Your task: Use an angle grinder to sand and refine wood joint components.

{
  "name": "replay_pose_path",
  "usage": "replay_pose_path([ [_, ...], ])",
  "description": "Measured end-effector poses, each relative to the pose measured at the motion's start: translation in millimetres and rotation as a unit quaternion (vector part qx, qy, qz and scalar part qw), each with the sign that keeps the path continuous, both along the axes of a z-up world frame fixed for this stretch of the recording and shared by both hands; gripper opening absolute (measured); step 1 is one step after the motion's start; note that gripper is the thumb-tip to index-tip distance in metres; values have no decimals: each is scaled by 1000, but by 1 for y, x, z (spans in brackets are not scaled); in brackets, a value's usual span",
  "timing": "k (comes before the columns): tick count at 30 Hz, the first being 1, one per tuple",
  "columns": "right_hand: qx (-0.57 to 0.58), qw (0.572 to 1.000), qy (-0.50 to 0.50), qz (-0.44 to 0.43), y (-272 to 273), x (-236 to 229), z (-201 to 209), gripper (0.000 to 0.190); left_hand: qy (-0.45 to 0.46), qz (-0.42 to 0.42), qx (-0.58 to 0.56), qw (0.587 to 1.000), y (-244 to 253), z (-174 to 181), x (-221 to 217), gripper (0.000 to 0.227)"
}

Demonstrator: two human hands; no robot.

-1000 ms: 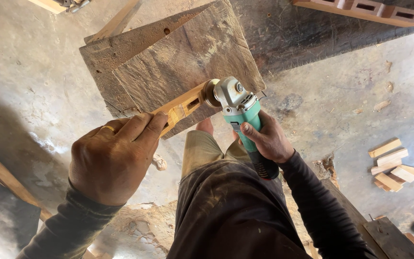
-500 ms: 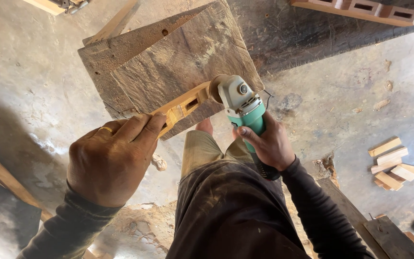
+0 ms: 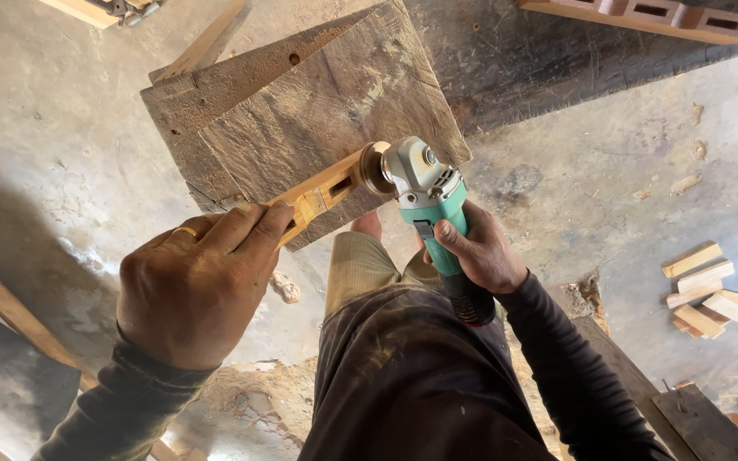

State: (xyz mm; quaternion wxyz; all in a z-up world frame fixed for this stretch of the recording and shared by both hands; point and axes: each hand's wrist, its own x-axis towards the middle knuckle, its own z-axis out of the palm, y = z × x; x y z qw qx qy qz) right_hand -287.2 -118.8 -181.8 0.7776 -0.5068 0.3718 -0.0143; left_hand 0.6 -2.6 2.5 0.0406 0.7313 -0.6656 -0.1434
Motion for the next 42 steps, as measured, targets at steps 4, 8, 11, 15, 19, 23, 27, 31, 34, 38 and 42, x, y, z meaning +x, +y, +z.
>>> replay_pose_path([
  [4,-7,1000,-2,9,1,-2,-6,84,3,-2,0,1000,-1,1,1,40],
  [8,5,1000,-8,2,2,-1,-5,83,11,4,4,1000,-2,1,1,39],
  [11,1,1000,9,10,1,0,-4,82,7,0,4,1000,-3,1,1,39],
  [15,-23,999,14,19,1,1,-5,79,9,1,9,1000,-2,0,1,41],
  [19,-59,998,24,29,1,2,-4,79,6,-7,3,1000,-1,-1,2,42],
  [23,-66,997,32,28,2,1,-4,76,3,-10,3,1000,-3,0,2,41],
  [27,-96,994,48,22,3,3,-1,76,8,-9,5,1000,-3,0,2,43],
  [31,-147,986,76,27,2,5,3,78,4,-7,9,1000,-3,0,2,43],
  [34,-201,974,101,33,6,2,6,81,1,-7,13,1000,-3,0,1,44],
  [38,-253,957,140,33,8,2,10,82,3,-8,9,1000,-2,-1,-1,41],
  [42,-172,981,86,6,4,1,3,79,3,-14,-6,1000,-1,-1,-1,39],
])
